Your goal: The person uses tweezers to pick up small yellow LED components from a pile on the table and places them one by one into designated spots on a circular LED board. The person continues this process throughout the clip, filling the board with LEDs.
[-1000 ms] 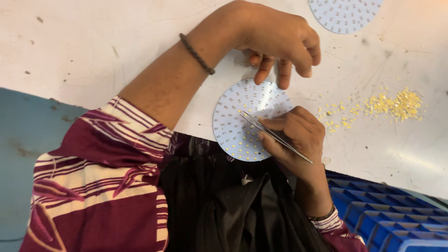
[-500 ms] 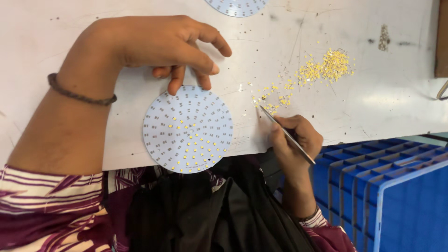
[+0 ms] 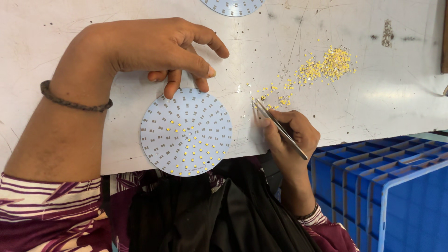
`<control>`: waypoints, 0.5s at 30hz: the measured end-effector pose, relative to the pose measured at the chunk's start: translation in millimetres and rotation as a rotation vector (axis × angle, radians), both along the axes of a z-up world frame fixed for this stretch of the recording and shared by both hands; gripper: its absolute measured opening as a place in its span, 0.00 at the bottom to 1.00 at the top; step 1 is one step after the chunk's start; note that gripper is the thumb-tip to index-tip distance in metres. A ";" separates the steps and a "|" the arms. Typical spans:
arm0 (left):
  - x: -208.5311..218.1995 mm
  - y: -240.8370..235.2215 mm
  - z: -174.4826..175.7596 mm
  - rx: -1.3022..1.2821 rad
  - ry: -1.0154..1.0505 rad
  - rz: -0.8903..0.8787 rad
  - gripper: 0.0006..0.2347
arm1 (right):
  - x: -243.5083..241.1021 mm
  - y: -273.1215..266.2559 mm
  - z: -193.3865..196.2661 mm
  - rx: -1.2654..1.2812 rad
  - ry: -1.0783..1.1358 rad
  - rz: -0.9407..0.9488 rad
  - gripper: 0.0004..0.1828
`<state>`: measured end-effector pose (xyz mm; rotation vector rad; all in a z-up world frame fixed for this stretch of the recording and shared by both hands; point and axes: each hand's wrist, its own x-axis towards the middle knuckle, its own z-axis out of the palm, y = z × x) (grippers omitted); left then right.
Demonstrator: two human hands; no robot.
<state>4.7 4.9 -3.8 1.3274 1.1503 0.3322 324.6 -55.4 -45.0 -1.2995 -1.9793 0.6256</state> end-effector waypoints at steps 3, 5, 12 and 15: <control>-0.4 -0.3 -0.8 0.005 -0.030 -0.008 0.25 | -0.6 -0.5 -0.7 0.041 -0.036 0.019 0.08; -0.7 -0.3 -1.3 0.020 -0.025 -0.016 0.26 | -2.0 -0.6 -0.5 0.034 -0.023 0.016 0.08; -4.6 -4.0 -4.1 0.033 -0.038 -0.021 0.26 | -36.6 -19.7 8.7 0.121 -0.039 0.284 0.06; -5.2 -5.3 -3.0 0.036 -0.047 -0.012 0.27 | -67.6 -26.7 6.8 0.154 -0.050 0.443 0.08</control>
